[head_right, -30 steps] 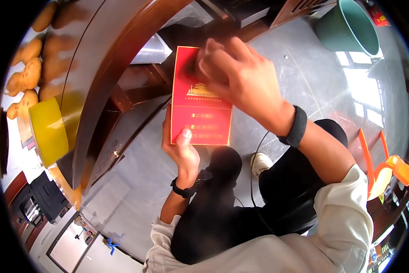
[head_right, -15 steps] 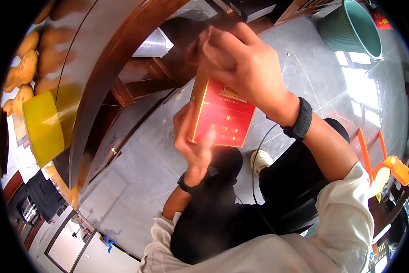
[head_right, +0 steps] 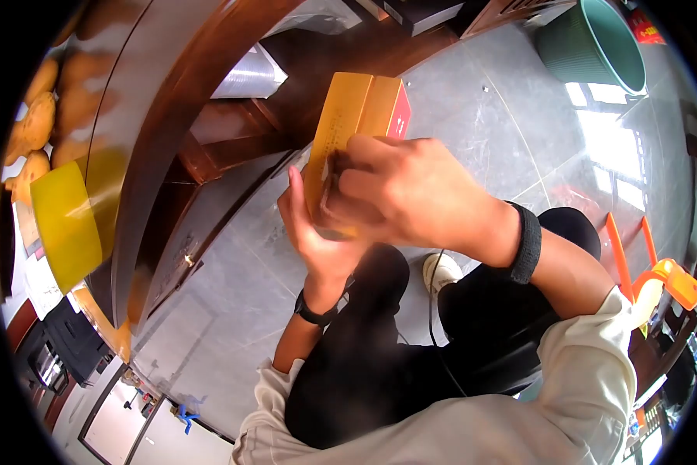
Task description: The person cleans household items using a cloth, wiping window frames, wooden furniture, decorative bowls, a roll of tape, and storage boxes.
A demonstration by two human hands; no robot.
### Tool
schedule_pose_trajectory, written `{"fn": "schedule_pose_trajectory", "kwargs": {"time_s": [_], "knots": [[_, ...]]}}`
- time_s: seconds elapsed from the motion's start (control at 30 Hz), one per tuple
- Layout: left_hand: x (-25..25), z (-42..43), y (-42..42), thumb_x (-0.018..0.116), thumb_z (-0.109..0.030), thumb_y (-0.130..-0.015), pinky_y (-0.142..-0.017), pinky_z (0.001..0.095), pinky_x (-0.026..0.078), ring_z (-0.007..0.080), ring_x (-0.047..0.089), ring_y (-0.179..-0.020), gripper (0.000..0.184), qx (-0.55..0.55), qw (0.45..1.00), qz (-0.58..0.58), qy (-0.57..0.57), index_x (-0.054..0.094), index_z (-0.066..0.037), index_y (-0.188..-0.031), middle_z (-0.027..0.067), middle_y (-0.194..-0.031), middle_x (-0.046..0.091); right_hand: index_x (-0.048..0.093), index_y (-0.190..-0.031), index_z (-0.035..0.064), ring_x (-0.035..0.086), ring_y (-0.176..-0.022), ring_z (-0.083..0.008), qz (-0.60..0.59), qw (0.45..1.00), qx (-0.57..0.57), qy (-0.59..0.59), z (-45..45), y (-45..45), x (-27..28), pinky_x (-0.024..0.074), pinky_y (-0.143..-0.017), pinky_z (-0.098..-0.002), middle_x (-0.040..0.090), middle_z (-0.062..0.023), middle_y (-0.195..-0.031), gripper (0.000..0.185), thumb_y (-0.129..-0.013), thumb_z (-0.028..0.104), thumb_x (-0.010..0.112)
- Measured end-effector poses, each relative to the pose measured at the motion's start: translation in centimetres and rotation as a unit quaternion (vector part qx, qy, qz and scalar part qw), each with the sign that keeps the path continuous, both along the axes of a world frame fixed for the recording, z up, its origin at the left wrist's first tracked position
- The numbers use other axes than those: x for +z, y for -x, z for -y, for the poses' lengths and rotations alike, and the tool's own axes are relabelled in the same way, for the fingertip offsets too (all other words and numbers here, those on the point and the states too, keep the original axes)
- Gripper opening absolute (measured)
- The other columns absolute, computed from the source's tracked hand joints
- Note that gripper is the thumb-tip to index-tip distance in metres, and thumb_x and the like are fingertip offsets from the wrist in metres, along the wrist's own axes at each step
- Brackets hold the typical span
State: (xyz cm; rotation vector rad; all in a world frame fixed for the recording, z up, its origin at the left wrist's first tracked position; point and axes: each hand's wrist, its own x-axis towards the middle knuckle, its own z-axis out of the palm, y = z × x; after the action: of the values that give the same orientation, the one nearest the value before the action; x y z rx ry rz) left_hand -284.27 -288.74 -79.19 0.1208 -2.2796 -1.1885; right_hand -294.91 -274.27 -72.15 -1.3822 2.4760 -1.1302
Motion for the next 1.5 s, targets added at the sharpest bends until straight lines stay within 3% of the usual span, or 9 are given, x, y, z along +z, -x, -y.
{"fn": "schedule_pose_trajectory", "kwargs": {"time_s": [0.33,0.57,0.67,0.9,0.97,1.03,1.17,1.23,1.5], "knots": [[1.0,0.4,0.0,0.087,-0.022,-0.057,-0.083,0.0392,0.057,0.0345,0.064,-0.105,0.097,-0.055,0.992,-0.015,0.109,0.047,-0.004,-0.143,0.0227,-0.13,0.058,0.065,-0.094,0.0062,0.058,-0.068,-0.0354,-0.004,0.97,-0.238,-0.053,-2.2,4.9,-3.6,0.0484,-0.061,-0.0422,0.054,-0.0117,-0.084,0.024,-0.073,0.015,0.075],[0.5,0.1,-0.8,0.089,-0.013,-0.057,-0.083,0.0408,0.056,0.036,0.066,-0.102,0.101,-0.051,0.997,0.031,0.045,0.043,-0.002,-0.146,0.0211,-0.127,0.059,0.065,-0.09,0.0057,0.059,-0.071,-0.0338,0.093,0.993,-0.059,-0.044,0.0,0.2,-1.6,0.0494,-0.06,-0.0418,0.054,-0.0114,-0.085,0.031,-0.068,0.023,0.08],[-0.8,-0.7,0.3,0.09,-0.016,-0.059,-0.086,0.0406,0.055,0.0357,0.065,-0.104,0.1,-0.061,0.994,-0.086,-0.029,0.043,0.001,-0.145,0.0211,-0.126,0.058,0.066,-0.088,0.0072,0.06,-0.073,-0.0319,0.088,0.995,-0.028,-0.023,0.6,-0.6,-1.0,0.0503,-0.06,-0.0405,0.056,-0.0091,-0.085,0.031,-0.067,0.023,0.08],[0.6,1.1,-1.7,0.089,-0.025,-0.063,-0.09,0.044,0.053,0.0391,0.06,-0.111,0.111,-0.132,0.99,-0.047,-0.006,0.027,0.005,-0.151,0.0274,-0.135,0.05,0.063,-0.088,0.003,0.057,-0.07,-0.0369,-0.018,0.991,-0.128,-0.041,-1.2,4.2,-2.9,0.0488,-0.062,-0.0409,0.055,-0.0134,-0.084,0.027,-0.071,0.019,0.076],[1.5,1.6,-2.0,0.085,-0.03,-0.069,-0.092,0.0453,0.052,0.0404,0.059,-0.113,0.112,-0.15,0.987,-0.049,-0.009,0.021,0.008,-0.152,0.0292,-0.14,0.046,0.061,-0.091,0.0005,0.059,-0.07,-0.031,0.101,0.972,-0.201,-0.064,-3.1,6.0,-3.7,0.0494,-0.064,-0.0372,0.055,-0.0131,-0.082,0.028,-0.074,0.018,0.075],[2.1,1.4,-1.2,0.078,-0.036,-0.076,-0.093,0.046,0.051,0.0379,0.058,-0.116,0.112,-0.139,0.983,-0.097,-0.064,0.011,0.009,-0.154,0.0295,-0.138,0.047,0.062,-0.101,-0.0014,0.062,-0.079,-0.0096,0.266,0.941,-0.21,-0.012,-4.5,6.5,-2.5,0.0512,-0.072,-0.028,0.065,-0.0062,-0.087,0.031,-0.085,0.024,0.071],[2.8,1.7,-1.6,0.07,-0.044,-0.083,-0.101,0.0425,0.045,0.0299,0.056,-0.117,0.107,-0.059,0.907,-0.011,-0.417,0.009,0.003,-0.157,0.0193,-0.134,0.05,0.059,-0.117,-0.001,0.064,-0.086,-0.0073,0.459,0.85,-0.185,0.18,-3.2,5.1,-0.8,0.0522,-0.077,-0.024,0.068,-0.0028,-0.099,0.033,-0.092,0.021,0.064],[2.9,2.1,-1.4,0.064,-0.042,-0.086,-0.103,0.0417,0.043,0.0276,0.055,-0.117,0.099,-0.076,0.886,-0.014,-0.457,0.011,0.001,-0.157,0.0166,-0.133,0.051,0.062,-0.114,-0.0003,0.066,-0.085,-0.0074,0.431,0.85,-0.17,0.25,-2.8,4.5,-0.9,0.0538,-0.076,-0.0238,0.07,-0.0039,-0.097,0.029,-0.091,0.016,0.068],[2.6,3.8,-0.8,0.05,-0.039,-0.089,-0.1,0.0476,0.05,0.0328,0.06,-0.115,0.08,-0.001,0.726,0.028,-0.687,0.021,-0.004,-0.156,0.0199,-0.128,0.059,0.061,-0.116,-0.0012,0.062,-0.082,-0.0071,0.387,0.888,-0.115,0.222,-4.4,1.9,-0.6,0.0522,-0.072,-0.0249,0.068,-0.0029,-0.094,0.033,-0.086,0.011,0.07]]}}
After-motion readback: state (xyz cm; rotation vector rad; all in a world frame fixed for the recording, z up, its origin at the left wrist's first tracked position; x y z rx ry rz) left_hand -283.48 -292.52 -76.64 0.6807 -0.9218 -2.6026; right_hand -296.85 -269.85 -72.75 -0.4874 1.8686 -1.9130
